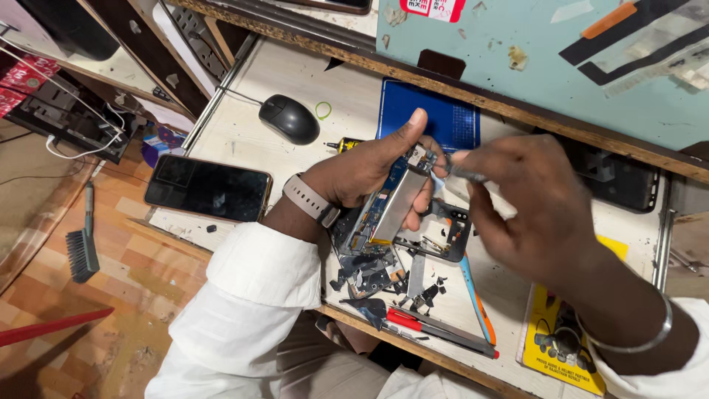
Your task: The person sits at a repair bench and disassembles a smartphone, prying off the back cover and removing broken frame pieces by hand. They use a screwdriver to unscrew and work on the exposed motherboard and battery assembly, turning the phone over to access different sides.
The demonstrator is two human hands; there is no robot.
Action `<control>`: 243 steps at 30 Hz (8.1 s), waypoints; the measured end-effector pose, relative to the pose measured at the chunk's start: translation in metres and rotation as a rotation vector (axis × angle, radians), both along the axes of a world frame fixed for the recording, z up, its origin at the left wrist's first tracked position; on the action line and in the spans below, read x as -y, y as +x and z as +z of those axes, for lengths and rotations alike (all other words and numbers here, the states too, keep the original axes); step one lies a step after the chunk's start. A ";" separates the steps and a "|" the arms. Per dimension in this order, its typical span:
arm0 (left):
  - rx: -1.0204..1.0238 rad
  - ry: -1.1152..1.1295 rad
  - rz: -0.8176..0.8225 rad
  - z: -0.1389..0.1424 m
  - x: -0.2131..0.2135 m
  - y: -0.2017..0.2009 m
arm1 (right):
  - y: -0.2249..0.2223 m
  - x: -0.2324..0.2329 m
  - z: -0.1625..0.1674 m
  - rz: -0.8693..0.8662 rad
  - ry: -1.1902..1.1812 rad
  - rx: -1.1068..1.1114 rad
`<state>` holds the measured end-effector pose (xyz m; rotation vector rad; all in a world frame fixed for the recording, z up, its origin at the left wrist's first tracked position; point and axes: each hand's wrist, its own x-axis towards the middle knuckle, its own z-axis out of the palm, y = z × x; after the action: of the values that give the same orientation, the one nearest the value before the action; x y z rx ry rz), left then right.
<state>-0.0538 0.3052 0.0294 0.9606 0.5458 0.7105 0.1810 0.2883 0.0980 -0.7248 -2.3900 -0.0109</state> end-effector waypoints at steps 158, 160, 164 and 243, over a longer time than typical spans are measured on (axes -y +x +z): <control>0.625 0.179 0.695 -0.061 0.170 0.075 | 0.010 0.062 -0.020 0.393 -0.271 -0.169; 0.554 0.190 0.733 -0.061 0.171 0.075 | 0.009 0.063 -0.016 0.428 -0.208 -0.177; 0.442 0.153 0.749 -0.059 0.173 0.076 | 0.011 0.066 -0.008 0.339 -0.226 -0.113; 0.944 -0.041 0.543 -0.052 0.178 0.060 | 0.003 0.048 -0.016 0.332 -0.482 -0.186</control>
<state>0.0065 0.1269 -0.0224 0.3384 -0.0380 1.5118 0.1839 0.2401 0.0821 -0.4983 -2.3183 0.7579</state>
